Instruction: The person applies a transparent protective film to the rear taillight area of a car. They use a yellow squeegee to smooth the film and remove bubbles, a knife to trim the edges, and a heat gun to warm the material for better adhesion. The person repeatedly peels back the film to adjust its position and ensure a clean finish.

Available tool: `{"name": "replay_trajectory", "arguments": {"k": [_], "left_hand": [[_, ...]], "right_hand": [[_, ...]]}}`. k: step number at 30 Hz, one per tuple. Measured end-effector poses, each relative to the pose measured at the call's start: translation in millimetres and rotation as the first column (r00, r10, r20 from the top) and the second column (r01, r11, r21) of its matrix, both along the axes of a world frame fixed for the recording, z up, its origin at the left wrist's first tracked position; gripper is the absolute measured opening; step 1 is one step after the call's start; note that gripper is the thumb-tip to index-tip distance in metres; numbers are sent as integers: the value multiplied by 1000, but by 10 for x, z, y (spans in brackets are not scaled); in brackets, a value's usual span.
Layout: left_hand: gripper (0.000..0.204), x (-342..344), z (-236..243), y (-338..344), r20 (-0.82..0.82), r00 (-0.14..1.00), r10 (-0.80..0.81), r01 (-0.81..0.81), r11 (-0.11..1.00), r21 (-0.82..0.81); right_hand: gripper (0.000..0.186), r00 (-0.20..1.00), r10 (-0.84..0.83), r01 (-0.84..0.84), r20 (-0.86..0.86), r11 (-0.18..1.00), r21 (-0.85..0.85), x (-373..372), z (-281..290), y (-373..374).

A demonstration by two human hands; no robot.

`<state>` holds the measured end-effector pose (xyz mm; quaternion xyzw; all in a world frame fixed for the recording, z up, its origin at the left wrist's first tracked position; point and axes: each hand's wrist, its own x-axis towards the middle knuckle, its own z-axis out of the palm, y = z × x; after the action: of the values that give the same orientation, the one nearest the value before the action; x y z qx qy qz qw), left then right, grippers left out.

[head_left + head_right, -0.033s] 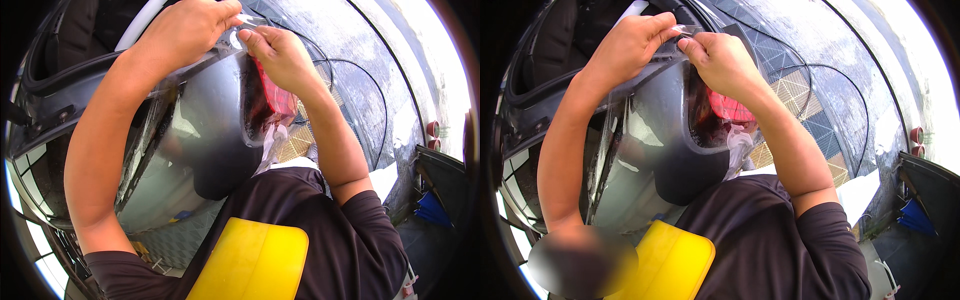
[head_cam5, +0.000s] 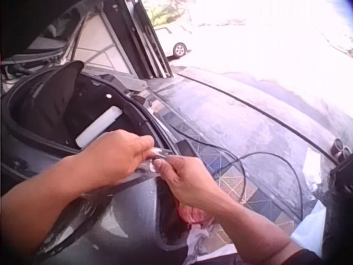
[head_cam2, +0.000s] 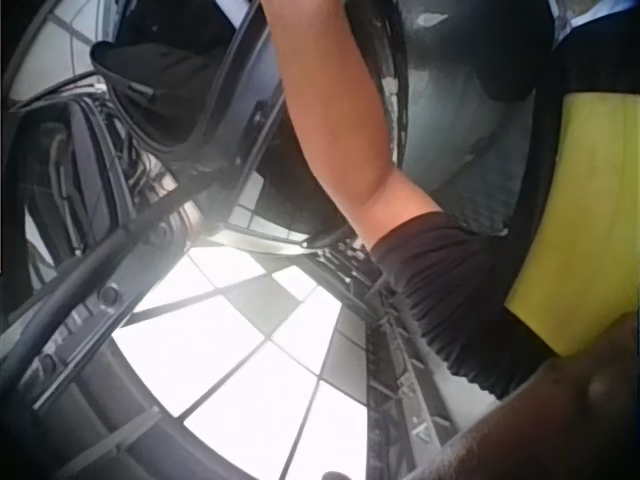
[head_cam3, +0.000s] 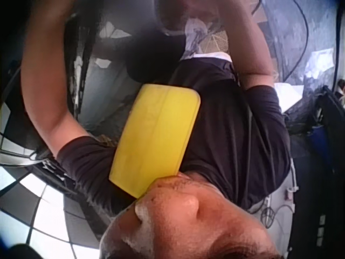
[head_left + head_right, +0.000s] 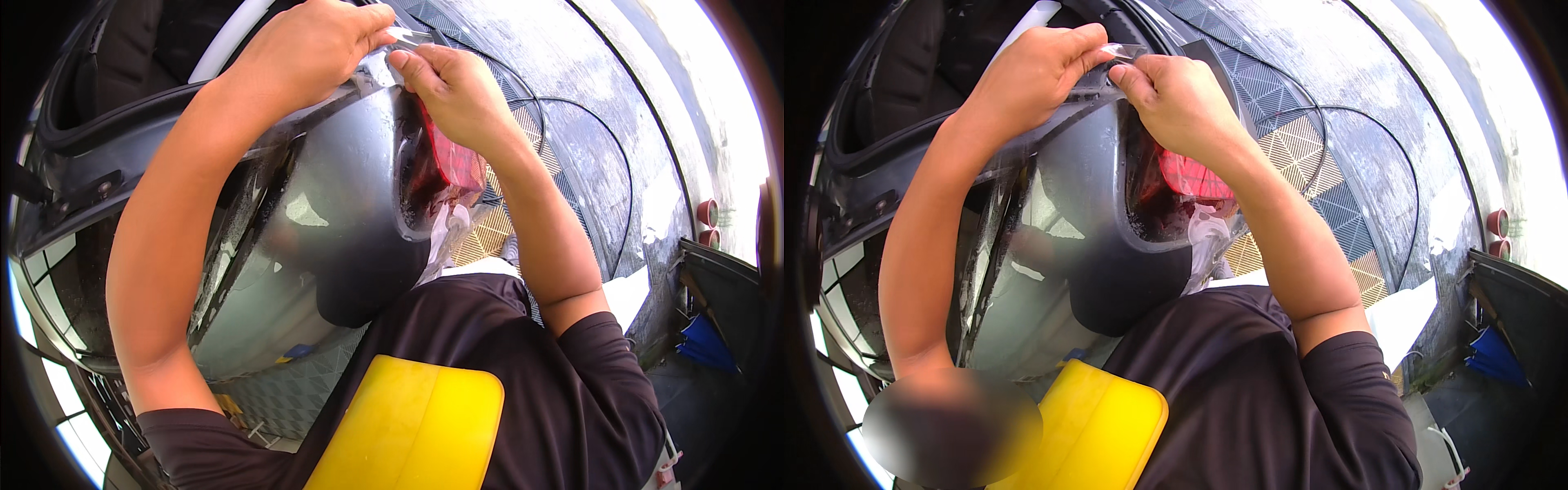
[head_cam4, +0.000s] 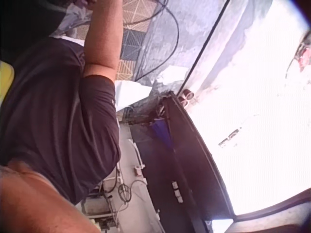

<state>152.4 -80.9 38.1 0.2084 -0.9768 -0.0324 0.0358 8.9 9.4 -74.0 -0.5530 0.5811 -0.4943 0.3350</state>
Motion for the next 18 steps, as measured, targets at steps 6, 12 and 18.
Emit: {"name": "replay_trajectory", "arguments": {"k": [6,12,18], "left_hand": [[27,71,-89,-21,66,995,78,-76,996,-39],[24,53,22,45,55,989,139,-140,990,27],[37,-184,218,-33,223,947,230,-312,820,479]], "right_hand": [[45,998,-38,38,-44,999,-10,79,-30,-8],[27,868,351,-378,352,926,11,-218,-172,129],[26,963,125,-151,237,984,95,-160,-166,106]]}}
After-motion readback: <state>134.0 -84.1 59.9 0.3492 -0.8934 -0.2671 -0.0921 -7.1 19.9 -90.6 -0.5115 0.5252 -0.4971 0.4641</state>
